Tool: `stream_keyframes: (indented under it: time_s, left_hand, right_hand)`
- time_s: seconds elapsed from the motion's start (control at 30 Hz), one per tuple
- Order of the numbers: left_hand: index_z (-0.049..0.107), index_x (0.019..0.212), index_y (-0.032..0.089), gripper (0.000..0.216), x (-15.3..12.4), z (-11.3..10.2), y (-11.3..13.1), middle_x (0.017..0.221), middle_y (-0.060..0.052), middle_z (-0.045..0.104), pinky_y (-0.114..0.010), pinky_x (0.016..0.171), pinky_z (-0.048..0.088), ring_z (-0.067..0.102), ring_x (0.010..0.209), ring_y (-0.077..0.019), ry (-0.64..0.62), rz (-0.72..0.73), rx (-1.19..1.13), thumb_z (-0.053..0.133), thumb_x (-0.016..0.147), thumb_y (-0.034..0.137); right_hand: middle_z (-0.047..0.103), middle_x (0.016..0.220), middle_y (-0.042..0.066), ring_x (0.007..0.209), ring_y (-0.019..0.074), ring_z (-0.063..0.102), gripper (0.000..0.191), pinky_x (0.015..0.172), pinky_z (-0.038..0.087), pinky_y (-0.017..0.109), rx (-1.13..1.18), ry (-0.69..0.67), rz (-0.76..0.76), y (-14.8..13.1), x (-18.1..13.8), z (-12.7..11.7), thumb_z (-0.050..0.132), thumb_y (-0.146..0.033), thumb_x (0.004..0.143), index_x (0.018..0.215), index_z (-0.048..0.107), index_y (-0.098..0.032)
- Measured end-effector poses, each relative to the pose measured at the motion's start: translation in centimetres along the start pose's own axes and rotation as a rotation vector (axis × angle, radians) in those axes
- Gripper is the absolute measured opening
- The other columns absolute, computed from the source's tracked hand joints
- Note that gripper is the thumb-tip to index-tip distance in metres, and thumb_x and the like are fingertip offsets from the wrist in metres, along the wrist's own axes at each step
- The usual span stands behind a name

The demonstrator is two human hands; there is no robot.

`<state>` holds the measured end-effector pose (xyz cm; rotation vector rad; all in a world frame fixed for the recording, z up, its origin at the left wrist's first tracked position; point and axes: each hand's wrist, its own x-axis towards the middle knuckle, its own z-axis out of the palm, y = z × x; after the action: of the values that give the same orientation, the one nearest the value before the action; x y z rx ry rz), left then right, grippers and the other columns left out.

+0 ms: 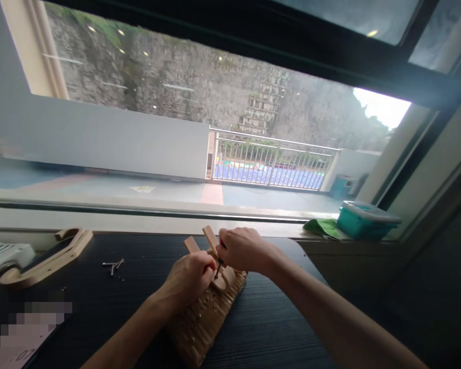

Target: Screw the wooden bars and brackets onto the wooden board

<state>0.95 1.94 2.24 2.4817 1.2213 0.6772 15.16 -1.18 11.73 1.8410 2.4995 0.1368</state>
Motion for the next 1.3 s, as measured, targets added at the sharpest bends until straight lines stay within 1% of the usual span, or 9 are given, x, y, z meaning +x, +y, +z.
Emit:
stream_keyframes:
  time_s: [0.17,0.27,0.37,0.5,0.8,0.9,1.0,1.2,1.3]
  left_hand:
    - [0.065,0.081,0.022,0.027,-1.7,1.2,-1.1,0.085,-0.002,0.065,-0.027,0.076,0.046,0.061,0.081,-0.0151,0.074,0.12,-0.201,0.042,0.078,0.009]
    - [0.065,0.087,0.024,0.027,-2.4,1.6,-1.2,0.092,-0.003,0.064,-0.032,0.081,0.046,0.059,0.085,-0.017,0.098,0.124,-0.175,0.043,0.079,0.009]
    - [0.064,0.096,0.025,0.03,-2.8,2.1,-1.4,0.1,-0.004,0.063,-0.035,0.084,0.046,0.058,0.092,-0.0189,0.121,0.145,-0.107,0.043,0.08,0.01]
    - [0.063,0.102,0.025,0.03,-3.0,2.7,-1.8,0.109,-0.005,0.061,-0.038,0.088,0.046,0.056,0.099,-0.02,0.157,0.161,-0.026,0.044,0.082,0.013]
    - [0.064,0.098,0.023,0.026,-2.8,2.6,-1.6,0.106,-0.004,0.063,-0.038,0.087,0.046,0.058,0.097,-0.0192,0.161,0.155,0.0,0.045,0.082,0.014]
    - [0.064,0.097,0.022,0.026,-2.9,2.6,-1.2,0.105,-0.004,0.064,-0.038,0.086,0.046,0.058,0.095,-0.0192,0.18,0.156,0.009,0.046,0.081,0.012]
    - [0.064,0.097,0.022,0.027,-2.8,2.6,-1.0,0.104,-0.004,0.064,-0.038,0.084,0.047,0.058,0.094,-0.0194,0.179,0.165,0.016,0.046,0.08,0.011]
    - [0.064,0.098,0.022,0.027,-2.8,2.8,-1.3,0.104,-0.004,0.063,-0.038,0.085,0.046,0.057,0.096,-0.0195,0.182,0.174,0.015,0.046,0.081,0.013]
    - [0.065,0.098,0.022,0.027,-2.9,2.9,-1.4,0.104,-0.004,0.064,-0.038,0.084,0.046,0.058,0.095,-0.0199,0.189,0.173,0.019,0.046,0.081,0.013]
  right_hand:
    - [0.07,0.079,0.008,0.07,0.0187,0.065,0.029,0.052,0.032,0.026,-0.053,0.006,-0.117,0.2,0.0,-0.5,0.038,-0.029,0.087,0.083,0.065,-0.018]
    - [0.07,0.08,0.007,0.071,0.0184,0.064,0.028,0.053,0.032,0.026,-0.079,-0.076,-0.188,0.5,0.3,-1.1,0.04,-0.029,0.086,0.081,0.066,-0.019]
    - [0.07,0.083,0.004,0.073,0.0184,0.063,0.019,0.052,0.031,0.025,-0.076,-0.151,-0.28,0.8,0.9,-1.6,0.049,-0.028,0.08,0.085,0.066,-0.022]
    - [0.069,0.081,0.006,0.068,0.0164,0.061,0.02,0.049,0.028,0.025,-0.101,-0.188,-0.374,0.8,1.7,-1.7,0.047,-0.02,0.079,0.081,0.068,-0.021]
    - [0.069,0.08,0.01,0.069,0.0188,0.061,0.027,0.052,0.03,0.027,-0.076,-0.13,-0.31,0.9,1.5,-0.9,0.044,-0.029,0.083,0.084,0.066,-0.014]
    - [0.069,0.081,0.009,0.07,0.0202,0.062,0.029,0.051,0.03,0.027,-0.08,-0.13,-0.253,1.1,1.2,-1.1,0.043,-0.032,0.083,0.089,0.065,-0.015]
    - [0.07,0.083,0.006,0.073,0.02,0.062,0.03,0.051,0.03,0.026,-0.057,-0.141,-0.26,1.4,0.8,-1.7,0.049,-0.038,0.079,0.098,0.064,-0.019]
    - [0.069,0.09,0.003,0.078,0.0149,0.061,0.019,0.055,0.031,0.025,-0.038,-0.148,-0.373,1.4,0.4,-2.0,0.048,-0.02,0.081,0.088,0.066,-0.021]
    - [0.069,0.091,0.004,0.077,0.0152,0.061,0.02,0.056,0.032,0.025,-0.05,-0.158,-0.335,1.2,0.5,-1.7,0.045,-0.02,0.084,0.088,0.065,-0.02]
